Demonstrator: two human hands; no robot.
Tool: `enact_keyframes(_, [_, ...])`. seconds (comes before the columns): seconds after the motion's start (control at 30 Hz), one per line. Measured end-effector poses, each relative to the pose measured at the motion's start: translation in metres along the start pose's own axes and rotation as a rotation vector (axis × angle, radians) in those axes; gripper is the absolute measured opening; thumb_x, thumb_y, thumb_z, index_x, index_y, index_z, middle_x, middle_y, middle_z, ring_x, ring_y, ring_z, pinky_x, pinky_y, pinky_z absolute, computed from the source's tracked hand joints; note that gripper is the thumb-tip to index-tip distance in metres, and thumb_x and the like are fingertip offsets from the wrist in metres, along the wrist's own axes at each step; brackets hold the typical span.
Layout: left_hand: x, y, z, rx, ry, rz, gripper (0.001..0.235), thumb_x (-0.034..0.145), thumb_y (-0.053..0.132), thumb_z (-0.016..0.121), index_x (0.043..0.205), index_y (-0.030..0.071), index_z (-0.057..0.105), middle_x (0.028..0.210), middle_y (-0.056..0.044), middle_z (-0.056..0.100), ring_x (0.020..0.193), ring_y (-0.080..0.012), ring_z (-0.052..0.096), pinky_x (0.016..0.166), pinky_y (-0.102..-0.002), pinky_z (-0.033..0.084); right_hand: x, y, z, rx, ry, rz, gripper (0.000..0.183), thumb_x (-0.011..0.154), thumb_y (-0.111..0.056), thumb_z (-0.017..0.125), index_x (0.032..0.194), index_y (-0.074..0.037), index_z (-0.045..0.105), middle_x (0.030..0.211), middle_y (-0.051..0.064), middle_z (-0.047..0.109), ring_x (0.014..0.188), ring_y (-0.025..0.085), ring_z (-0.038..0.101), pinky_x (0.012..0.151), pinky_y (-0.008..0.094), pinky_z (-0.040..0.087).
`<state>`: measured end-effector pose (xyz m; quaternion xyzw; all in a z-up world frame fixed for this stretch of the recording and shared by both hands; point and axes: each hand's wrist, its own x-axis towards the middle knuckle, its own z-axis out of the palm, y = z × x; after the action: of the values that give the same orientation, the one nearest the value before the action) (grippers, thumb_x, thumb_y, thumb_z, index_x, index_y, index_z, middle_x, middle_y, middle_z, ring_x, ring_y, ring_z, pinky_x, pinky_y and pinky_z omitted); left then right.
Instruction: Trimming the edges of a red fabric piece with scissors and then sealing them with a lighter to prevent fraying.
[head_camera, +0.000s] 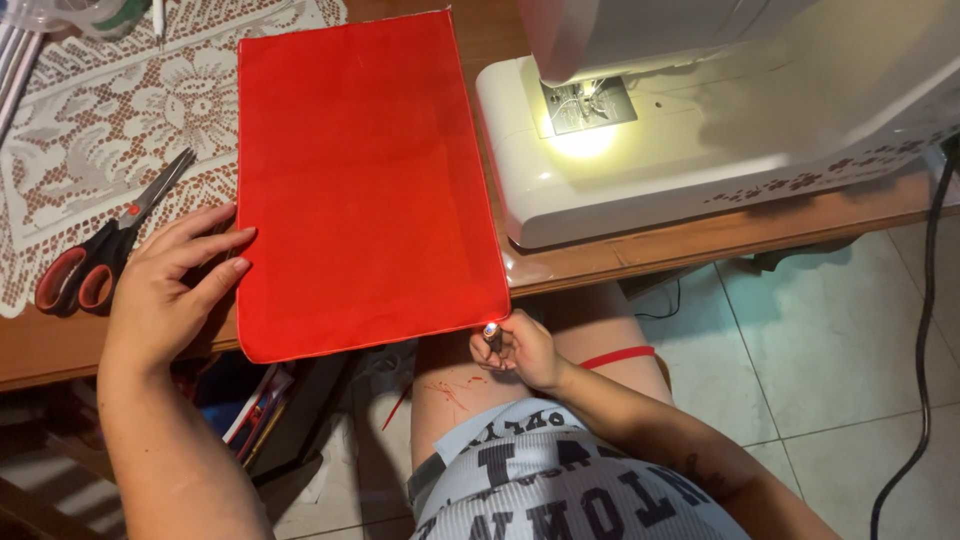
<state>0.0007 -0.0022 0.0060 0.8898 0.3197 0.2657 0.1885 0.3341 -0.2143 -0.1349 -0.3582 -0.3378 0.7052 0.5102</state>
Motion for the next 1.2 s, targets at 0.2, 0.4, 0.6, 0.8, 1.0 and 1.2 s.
enact_keyframes(0.2, [0.001, 0.003, -0.001, -0.005, -0.008, -0.015, 0.028, 0.099, 0.011, 0.068, 0.126, 0.006, 0.072, 0.143, -0.02, 0.064, 0.136, -0.032, 0.058, 0.118, -0.046, 0.041, -0.002, -0.001, -0.003, 0.011, 0.018, -0.021, 0.04, 0.093, -0.024, 0.027, 0.067, -0.005, 0.051, 0.059, 0.009, 0.045, 0.051, 0.012, 0.037, 0.043, 0.023, 0.024])
enact_keyframes(0.4, [0.0, 0.002, -0.001, 0.003, -0.01, -0.014, 0.028, 0.099, 0.012, 0.068, 0.127, 0.007, 0.072, 0.144, -0.019, 0.064, 0.137, -0.0321, 0.057, 0.119, -0.046, 0.04, -0.007, -0.008, -0.001, -0.042, 0.058, -0.044, 0.04, 0.091, -0.025, 0.026, 0.064, -0.006, 0.049, 0.058, 0.01, 0.046, 0.051, 0.012, 0.037, 0.043, 0.023, 0.022])
enact_keyframes(0.6, [0.0, 0.003, -0.001, 0.003, -0.006, -0.015, 0.029, 0.099, 0.011, 0.068, 0.127, 0.005, 0.072, 0.143, -0.021, 0.064, 0.136, -0.033, 0.058, 0.118, -0.046, 0.04, -0.009, -0.008, -0.003, -0.011, 0.087, -0.023, 0.045, 0.094, -0.031, 0.027, 0.063, -0.006, 0.046, 0.058, 0.009, 0.044, 0.05, 0.013, 0.035, 0.044, 0.024, 0.021])
enact_keyframes(0.8, [0.001, 0.005, -0.001, 0.004, -0.015, -0.034, 0.029, 0.099, 0.012, 0.068, 0.127, 0.006, 0.072, 0.144, -0.02, 0.064, 0.138, -0.0324, 0.056, 0.119, -0.046, 0.039, -0.01, -0.008, -0.007, -0.006, 0.093, -0.033, 0.044, 0.098, -0.03, 0.027, 0.066, -0.008, 0.048, 0.057, 0.008, 0.044, 0.051, 0.013, 0.037, 0.046, 0.024, 0.022])
enact_keyframes(1.0, [-0.016, 0.026, 0.008, 0.044, 0.165, -0.039, 0.029, 0.101, -0.002, 0.07, 0.13, -0.004, 0.071, 0.143, -0.031, 0.062, 0.134, -0.0373, 0.059, 0.116, -0.044, 0.043, -0.009, 0.02, -0.034, 0.245, 0.234, -0.043, 0.032, 0.091, -0.025, 0.033, 0.072, -0.008, 0.052, 0.056, 0.004, 0.04, 0.052, 0.015, 0.033, 0.047, 0.029, 0.02])
enact_keyframes(1.2, [-0.094, 0.106, 0.11, 0.172, 0.847, 0.112, 0.033, 0.088, -0.003, 0.04, 0.064, -0.002, 0.063, 0.067, -0.019, 0.059, 0.064, -0.0365, 0.055, 0.069, -0.05, 0.04, -0.041, 0.007, -0.044, 0.149, 0.289, -0.264, 0.052, 0.103, -0.046, 0.028, 0.074, -0.009, 0.051, 0.063, 0.003, 0.041, 0.056, 0.016, 0.033, 0.053, 0.032, 0.025])
